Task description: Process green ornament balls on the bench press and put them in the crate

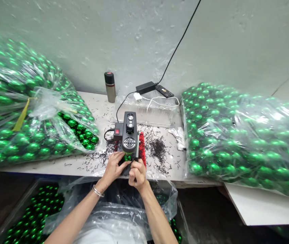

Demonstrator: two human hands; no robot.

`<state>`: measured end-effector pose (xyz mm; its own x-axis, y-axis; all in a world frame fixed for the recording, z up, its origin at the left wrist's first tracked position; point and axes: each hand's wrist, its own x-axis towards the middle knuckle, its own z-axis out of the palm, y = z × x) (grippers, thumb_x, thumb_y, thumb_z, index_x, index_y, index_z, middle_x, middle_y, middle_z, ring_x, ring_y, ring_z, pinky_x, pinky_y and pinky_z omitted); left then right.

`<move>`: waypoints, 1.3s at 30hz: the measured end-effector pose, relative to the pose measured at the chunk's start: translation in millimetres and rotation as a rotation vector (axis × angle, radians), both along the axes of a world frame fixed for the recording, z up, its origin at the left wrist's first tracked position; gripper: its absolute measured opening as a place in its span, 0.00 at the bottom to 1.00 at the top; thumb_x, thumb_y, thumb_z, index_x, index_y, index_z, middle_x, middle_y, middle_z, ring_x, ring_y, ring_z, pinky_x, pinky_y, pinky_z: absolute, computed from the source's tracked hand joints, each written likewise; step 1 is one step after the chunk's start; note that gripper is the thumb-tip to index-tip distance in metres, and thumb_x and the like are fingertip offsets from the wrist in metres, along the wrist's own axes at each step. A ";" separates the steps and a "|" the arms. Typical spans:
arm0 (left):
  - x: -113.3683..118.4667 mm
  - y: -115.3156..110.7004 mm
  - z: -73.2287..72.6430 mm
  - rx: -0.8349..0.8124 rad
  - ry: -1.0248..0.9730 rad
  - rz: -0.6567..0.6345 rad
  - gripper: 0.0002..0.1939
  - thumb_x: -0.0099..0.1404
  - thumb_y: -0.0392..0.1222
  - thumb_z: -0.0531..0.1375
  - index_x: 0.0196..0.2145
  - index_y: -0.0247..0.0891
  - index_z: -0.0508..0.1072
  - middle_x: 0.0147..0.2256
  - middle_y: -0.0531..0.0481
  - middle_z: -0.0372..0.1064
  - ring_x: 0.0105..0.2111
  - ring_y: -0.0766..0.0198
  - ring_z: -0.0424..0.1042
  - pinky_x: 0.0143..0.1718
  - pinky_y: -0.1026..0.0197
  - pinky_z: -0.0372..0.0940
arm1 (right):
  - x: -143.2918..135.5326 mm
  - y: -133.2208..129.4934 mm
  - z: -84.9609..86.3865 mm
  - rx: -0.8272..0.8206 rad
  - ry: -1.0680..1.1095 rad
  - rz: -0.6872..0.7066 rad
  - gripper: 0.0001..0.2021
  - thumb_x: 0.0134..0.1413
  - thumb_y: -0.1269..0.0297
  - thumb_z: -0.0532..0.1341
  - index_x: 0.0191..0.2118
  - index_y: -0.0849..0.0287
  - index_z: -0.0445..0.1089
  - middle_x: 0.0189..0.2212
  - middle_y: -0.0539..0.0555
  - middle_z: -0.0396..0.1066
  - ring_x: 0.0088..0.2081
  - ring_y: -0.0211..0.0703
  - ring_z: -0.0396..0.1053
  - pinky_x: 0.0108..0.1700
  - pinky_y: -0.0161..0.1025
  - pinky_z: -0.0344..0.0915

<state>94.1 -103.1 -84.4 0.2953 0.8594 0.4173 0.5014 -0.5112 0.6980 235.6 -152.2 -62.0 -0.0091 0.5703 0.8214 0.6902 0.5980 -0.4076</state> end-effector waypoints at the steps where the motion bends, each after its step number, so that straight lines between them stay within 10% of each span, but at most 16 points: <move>1: 0.3 1.0 -0.1 0.000 -0.003 -0.001 0.15 0.66 0.47 0.62 0.48 0.40 0.75 0.44 0.42 0.76 0.46 0.52 0.71 0.50 0.48 0.63 | -0.3 -0.5 4.9 0.033 0.006 0.002 0.14 0.66 0.63 0.45 0.27 0.54 0.55 0.25 0.48 0.61 0.27 0.38 0.64 0.35 0.42 0.67; 11: -14.9 -26.4 -0.8 -0.001 -0.049 -0.024 0.23 0.65 0.51 0.62 0.54 0.39 0.72 0.48 0.39 0.74 0.49 0.49 0.70 0.53 0.44 0.63 | -11.1 -5.4 110.3 -0.029 0.271 -0.035 0.15 0.63 0.75 0.52 0.24 0.57 0.58 0.24 0.48 0.63 0.28 0.35 0.65 0.31 0.36 0.60; 16: -51.2 -28.2 12.6 0.154 0.084 0.053 0.32 0.64 0.58 0.60 0.61 0.39 0.65 0.55 0.36 0.67 0.55 0.47 0.65 0.55 0.45 0.62 | -12.4 -4.7 104.3 0.025 0.273 -0.030 0.15 0.62 0.76 0.52 0.24 0.57 0.59 0.23 0.48 0.62 0.28 0.36 0.64 0.30 0.36 0.58; 21: -81.3 40.0 41.5 0.100 0.457 0.420 0.16 0.71 0.35 0.50 0.52 0.32 0.71 0.50 0.34 0.70 0.50 0.48 0.67 0.51 0.47 0.61 | -14.3 -5.6 92.5 0.035 0.296 -0.027 0.15 0.62 0.76 0.52 0.24 0.58 0.59 0.23 0.48 0.61 0.27 0.36 0.63 0.30 0.36 0.57; 26: -83.7 87.4 47.6 -0.084 0.705 0.310 0.17 0.64 0.27 0.51 0.48 0.27 0.73 0.42 0.32 0.72 0.43 0.47 0.69 0.47 0.48 0.60 | -14.6 -6.3 92.3 0.030 0.275 -0.052 0.15 0.62 0.76 0.52 0.24 0.58 0.59 0.24 0.48 0.62 0.26 0.35 0.63 0.30 0.36 0.57; 31: -89.7 89.0 49.7 -0.112 0.586 0.233 0.19 0.67 0.35 0.56 0.55 0.32 0.70 0.45 0.38 0.72 0.40 0.53 0.72 0.45 0.53 0.64 | -13.3 -6.7 88.9 0.049 0.233 -0.057 0.15 0.61 0.77 0.51 0.24 0.57 0.58 0.24 0.48 0.62 0.26 0.34 0.62 0.29 0.35 0.58; 39: -101.8 37.4 47.4 -0.453 -0.443 0.059 0.30 0.55 0.52 0.67 0.53 0.36 0.72 0.45 0.43 0.74 0.41 0.56 0.75 0.44 0.56 0.69 | -11.9 -4.7 86.0 0.093 0.219 -0.050 0.15 0.60 0.79 0.52 0.24 0.57 0.58 0.22 0.48 0.61 0.26 0.35 0.63 0.28 0.35 0.58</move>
<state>-7.8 -65.7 -37.0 0.1250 0.9889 0.0804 0.1341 -0.0971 0.9862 223.7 -157.0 24.0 0.2015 0.4873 0.8497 0.6209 0.6074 -0.4956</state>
